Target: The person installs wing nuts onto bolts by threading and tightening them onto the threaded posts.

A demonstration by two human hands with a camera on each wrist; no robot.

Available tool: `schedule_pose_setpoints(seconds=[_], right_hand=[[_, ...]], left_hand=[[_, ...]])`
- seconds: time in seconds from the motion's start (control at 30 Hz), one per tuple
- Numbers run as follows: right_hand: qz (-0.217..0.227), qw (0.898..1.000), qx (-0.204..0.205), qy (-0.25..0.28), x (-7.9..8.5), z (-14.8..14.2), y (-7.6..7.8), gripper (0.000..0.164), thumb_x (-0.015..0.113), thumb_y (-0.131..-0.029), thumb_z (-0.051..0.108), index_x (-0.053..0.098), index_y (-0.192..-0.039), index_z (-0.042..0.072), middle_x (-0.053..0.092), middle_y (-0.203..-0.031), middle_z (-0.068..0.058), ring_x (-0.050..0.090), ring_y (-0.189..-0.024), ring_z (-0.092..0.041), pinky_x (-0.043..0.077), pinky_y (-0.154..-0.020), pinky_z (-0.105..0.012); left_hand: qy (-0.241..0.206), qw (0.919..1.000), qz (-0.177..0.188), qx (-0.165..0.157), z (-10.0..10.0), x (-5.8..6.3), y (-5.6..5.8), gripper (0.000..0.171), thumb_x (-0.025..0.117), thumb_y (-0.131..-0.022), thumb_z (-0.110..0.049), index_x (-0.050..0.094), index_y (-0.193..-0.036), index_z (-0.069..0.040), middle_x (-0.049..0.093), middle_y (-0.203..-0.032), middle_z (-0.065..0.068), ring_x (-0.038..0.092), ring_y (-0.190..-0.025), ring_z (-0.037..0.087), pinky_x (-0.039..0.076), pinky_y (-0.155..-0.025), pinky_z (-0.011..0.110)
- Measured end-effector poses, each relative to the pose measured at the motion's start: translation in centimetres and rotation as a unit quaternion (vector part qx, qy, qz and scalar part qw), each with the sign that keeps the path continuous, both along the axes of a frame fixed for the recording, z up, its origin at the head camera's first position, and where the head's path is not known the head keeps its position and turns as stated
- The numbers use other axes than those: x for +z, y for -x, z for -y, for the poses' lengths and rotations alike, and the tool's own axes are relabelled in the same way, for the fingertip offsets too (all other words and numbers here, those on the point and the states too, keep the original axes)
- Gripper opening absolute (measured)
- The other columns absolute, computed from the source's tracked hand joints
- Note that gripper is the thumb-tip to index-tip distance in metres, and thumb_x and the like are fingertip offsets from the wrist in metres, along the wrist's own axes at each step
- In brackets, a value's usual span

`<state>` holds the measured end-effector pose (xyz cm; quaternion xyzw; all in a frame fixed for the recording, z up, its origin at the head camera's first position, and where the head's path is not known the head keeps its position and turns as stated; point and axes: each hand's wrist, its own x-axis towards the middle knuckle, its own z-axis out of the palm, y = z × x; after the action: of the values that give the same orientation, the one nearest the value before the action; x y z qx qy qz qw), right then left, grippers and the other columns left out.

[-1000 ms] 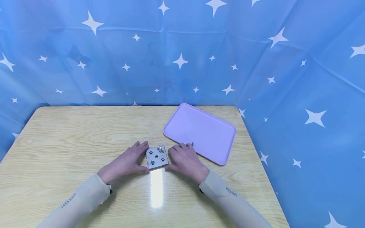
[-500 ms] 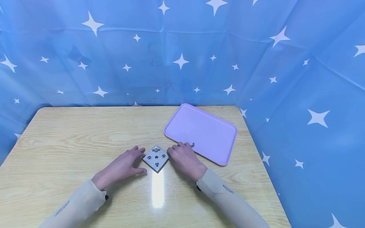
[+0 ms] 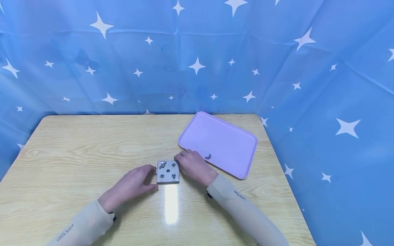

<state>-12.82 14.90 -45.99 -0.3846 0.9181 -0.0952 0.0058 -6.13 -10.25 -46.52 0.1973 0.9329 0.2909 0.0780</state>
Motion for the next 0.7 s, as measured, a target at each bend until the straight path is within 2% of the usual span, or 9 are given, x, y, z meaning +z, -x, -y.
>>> schedule_pose_setpoints(seconds=[0.07,0.1,0.2,0.3,0.37,0.47,0.7], right_hand=[[0.042,0.999,-0.003,0.019,0.3,-0.3,-0.1,0.034,0.065,-0.1,0.012,0.066,-0.132,0.003,0.071,-0.122,-0.011,0.067,-0.11,-0.027,0.055,-0.096,-0.043],[0.065,0.997,-0.005,0.029,0.4,-0.5,-0.3,0.041,0.067,-0.099,0.015,0.062,-0.137,0.001,0.069,-0.127,-0.012,0.066,-0.115,-0.028,0.054,-0.1,-0.043],[0.117,0.993,-0.011,0.031,0.7,-1.1,-0.7,0.068,0.076,-0.094,0.029,0.05,-0.149,0.0,0.059,-0.143,-0.015,0.057,-0.131,-0.029,0.046,-0.111,-0.043],[0.132,0.991,-0.009,0.003,0.6,-1.4,-1.1,0.095,0.083,-0.086,0.046,0.038,-0.157,0.002,0.047,-0.156,-0.014,0.046,-0.142,-0.028,0.037,-0.119,-0.04],[0.124,0.992,-0.001,-0.013,0.3,-1.5,-1.4,0.106,0.085,-0.081,0.051,0.033,-0.16,0.002,0.043,-0.159,-0.013,0.043,-0.145,-0.027,0.033,-0.121,-0.038],[0.111,0.994,0.004,-0.014,-0.2,-1.4,-1.8,0.11,0.087,-0.079,0.052,0.032,-0.16,0.002,0.045,-0.157,-0.012,0.045,-0.143,-0.026,0.035,-0.12,-0.038],[0.08,0.997,0.004,-0.012,-0.2,-1.1,-2.1,0.093,0.086,-0.084,0.043,0.041,-0.155,0.004,0.055,-0.149,-0.009,0.053,-0.135,-0.025,0.044,-0.113,-0.042]], left_hand=[[-0.001,0.9999,-0.016,0.004,-0.1,-0.1,0.1,0.075,0.092,-0.078,-0.026,0.056,-0.136,0.004,0.067,-0.125,0.016,0.067,-0.11,0.032,0.054,-0.099,0.051],[0.0,0.9998,-0.019,0.003,-0.1,-0.1,0.2,0.083,0.093,-0.077,-0.028,0.051,-0.141,0.005,0.064,-0.131,0.019,0.064,-0.117,0.034,0.054,-0.099,0.051],[0.011,0.9998,-0.013,-0.008,-0.2,-0.1,0.8,0.105,0.093,-0.075,-0.035,0.037,-0.154,0.004,0.051,-0.149,0.025,0.049,-0.138,0.042,0.043,-0.111,0.059],[0.023,0.9995,0.016,-0.014,-0.3,0.0,1.4,0.114,0.093,-0.074,-0.042,0.031,-0.159,0.001,0.039,-0.16,0.024,0.033,-0.15,0.044,0.029,-0.117,0.066],[0.028,0.999,0.033,-0.015,-0.4,0.0,1.8,0.115,0.092,-0.074,-0.044,0.03,-0.16,0.001,0.037,-0.162,0.023,0.03,-0.151,0.043,0.026,-0.119,0.066],[0.037,0.9984,0.04,-0.016,-0.7,-0.1,2.3,0.113,0.092,-0.073,-0.045,0.033,-0.158,0.001,0.039,-0.16,0.023,0.03,-0.151,0.042,0.026,-0.119,0.066],[0.045,0.9972,0.05,-0.032,-1.0,-0.5,2.8,0.108,0.092,-0.073,-0.043,0.039,-0.155,0.003,0.041,-0.159,0.025,0.032,-0.151,0.042,0.025,-0.12,0.066]])
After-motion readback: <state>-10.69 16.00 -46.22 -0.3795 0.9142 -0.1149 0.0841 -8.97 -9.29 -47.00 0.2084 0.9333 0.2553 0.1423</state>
